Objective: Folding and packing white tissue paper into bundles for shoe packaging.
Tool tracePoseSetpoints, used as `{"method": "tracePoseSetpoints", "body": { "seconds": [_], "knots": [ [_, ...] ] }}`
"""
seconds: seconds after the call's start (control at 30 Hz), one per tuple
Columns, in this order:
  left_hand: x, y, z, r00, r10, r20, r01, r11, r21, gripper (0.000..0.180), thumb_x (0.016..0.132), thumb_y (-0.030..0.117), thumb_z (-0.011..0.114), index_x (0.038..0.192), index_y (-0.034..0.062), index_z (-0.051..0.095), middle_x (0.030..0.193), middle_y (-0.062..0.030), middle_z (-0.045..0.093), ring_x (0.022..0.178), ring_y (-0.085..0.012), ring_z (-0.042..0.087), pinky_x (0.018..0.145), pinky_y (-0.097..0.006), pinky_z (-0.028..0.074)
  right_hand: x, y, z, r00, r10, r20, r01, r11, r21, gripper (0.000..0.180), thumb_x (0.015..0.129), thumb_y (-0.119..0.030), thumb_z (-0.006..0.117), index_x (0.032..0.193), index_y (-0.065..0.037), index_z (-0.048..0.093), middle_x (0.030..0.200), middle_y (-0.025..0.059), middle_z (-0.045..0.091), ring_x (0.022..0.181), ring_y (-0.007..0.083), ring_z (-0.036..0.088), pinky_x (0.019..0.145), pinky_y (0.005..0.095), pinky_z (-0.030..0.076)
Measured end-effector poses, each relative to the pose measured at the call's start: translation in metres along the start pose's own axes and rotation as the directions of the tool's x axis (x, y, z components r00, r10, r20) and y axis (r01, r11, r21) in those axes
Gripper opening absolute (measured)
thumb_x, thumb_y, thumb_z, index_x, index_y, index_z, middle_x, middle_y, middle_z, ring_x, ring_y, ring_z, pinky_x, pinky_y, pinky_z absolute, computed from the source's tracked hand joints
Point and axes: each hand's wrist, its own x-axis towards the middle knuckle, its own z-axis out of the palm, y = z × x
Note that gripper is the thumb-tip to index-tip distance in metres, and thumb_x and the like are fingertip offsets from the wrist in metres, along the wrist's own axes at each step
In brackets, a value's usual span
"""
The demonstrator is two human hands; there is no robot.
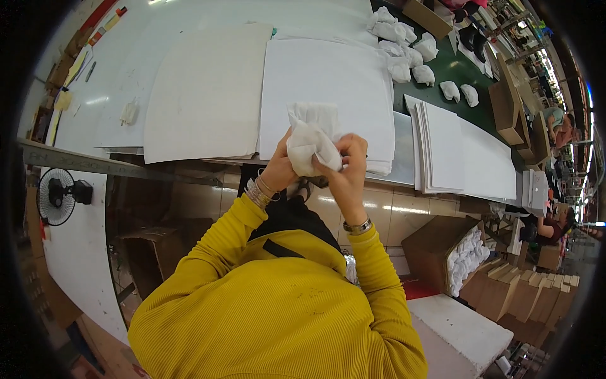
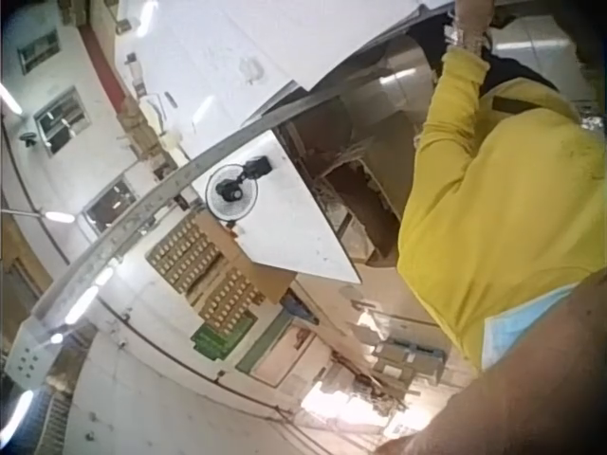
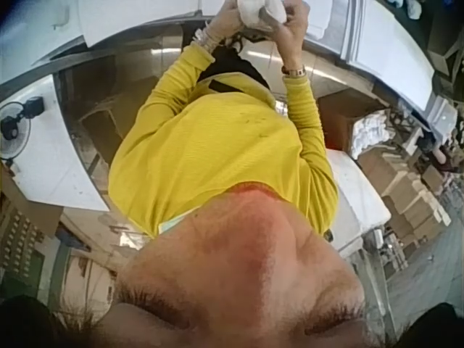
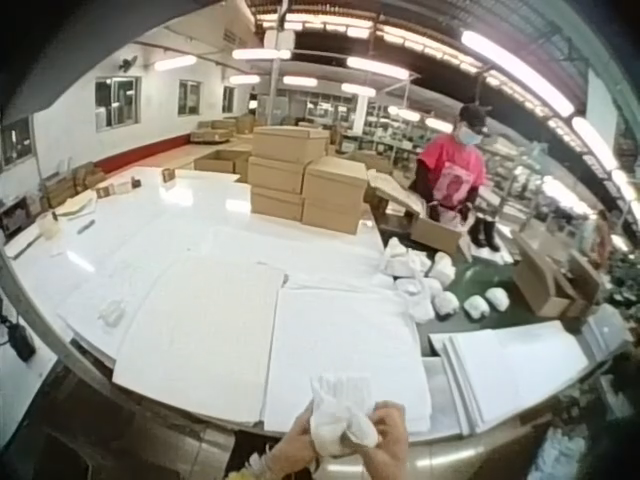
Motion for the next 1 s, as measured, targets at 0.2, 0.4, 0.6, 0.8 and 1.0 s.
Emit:
{"method": "tracePoseSetpoints", "body": {
  "seconds": [0.2, 0.4, 0.6, 0.8, 1.0],
  "knots": [
    [-0.015, 0.022, -0.001, 0.946, -0.322, -0.020, 0.322, 0.947, -0.021, 0.059, 0.086, 0.008, 0.060, 0.137, 0.0100, 0.031, 0.114, -0.0042, 0.055, 0.101, -0.0126, 0.055, 0.082, -0.025, 0.049, 0.003, 0.009, -0.003, 0.857, 0.446, 0.257, -0.503, 0.619, 0.603, 0.080, 0.065, 0.006, 0.070, 0.135, -0.002, 0.031, 0.120, 0.0075, 0.050, 0.112, 0.0179, 0.049, 0.092, 0.0290, 0.042],
    [-0.013, 0.017, -0.016, 0.996, -0.085, -0.032, 0.091, 0.905, 0.415, 0.069, 0.079, 0.000, 0.065, 0.138, 0.0082, 0.031, 0.106, -0.0043, 0.058, 0.088, -0.0122, 0.060, 0.076, -0.025, 0.051, 0.011, 0.006, 0.000, 0.869, 0.331, 0.368, -0.490, 0.683, 0.542, 0.069, 0.065, 0.007, 0.063, 0.130, 0.001, 0.040, 0.115, 0.0076, 0.054, 0.103, 0.0182, 0.055, 0.089, 0.0270, 0.045],
    [-0.020, -0.001, -0.041, 0.986, -0.005, -0.169, 0.087, 0.874, 0.478, 0.064, 0.077, -0.008, 0.062, 0.136, 0.0050, 0.039, 0.094, -0.0069, 0.063, 0.086, -0.0116, 0.060, 0.077, -0.025, 0.051, 0.008, 0.031, 0.012, 0.938, -0.011, 0.346, -0.020, 0.996, 0.085, 0.037, 0.063, 0.009, 0.067, 0.098, 0.000, 0.062, 0.092, 0.0066, 0.066, 0.088, 0.0261, 0.064, 0.086, 0.0333, 0.049],
    [-0.039, -0.007, -0.048, 0.884, -0.451, -0.127, 0.417, 0.881, -0.225, 0.037, 0.091, 0.017, 0.049, 0.128, 0.0115, 0.050, 0.101, -0.0068, 0.063, 0.079, -0.0186, 0.064, 0.051, -0.027, 0.053, -0.009, 0.008, 0.007, 0.785, -0.315, 0.533, 0.410, 0.910, -0.067, 0.062, 0.064, -0.006, 0.077, 0.119, -0.004, 0.048, 0.120, 0.0142, 0.054, 0.110, 0.0353, 0.053, 0.091, 0.0379, 0.046],
    [-0.042, 0.030, -0.005, 0.914, -0.399, -0.075, 0.391, 0.915, -0.103, 0.049, 0.093, 0.025, 0.045, 0.139, 0.0103, 0.032, 0.119, -0.0081, 0.051, 0.102, -0.0187, 0.055, 0.071, -0.031, 0.052, -0.017, 0.016, -0.011, 0.930, -0.092, 0.356, 0.106, 0.994, -0.021, 0.058, 0.070, -0.017, 0.078, 0.117, -0.003, 0.048, 0.109, 0.0120, 0.057, 0.095, 0.0193, 0.057, 0.080, 0.0293, 0.047]
  ]
}}
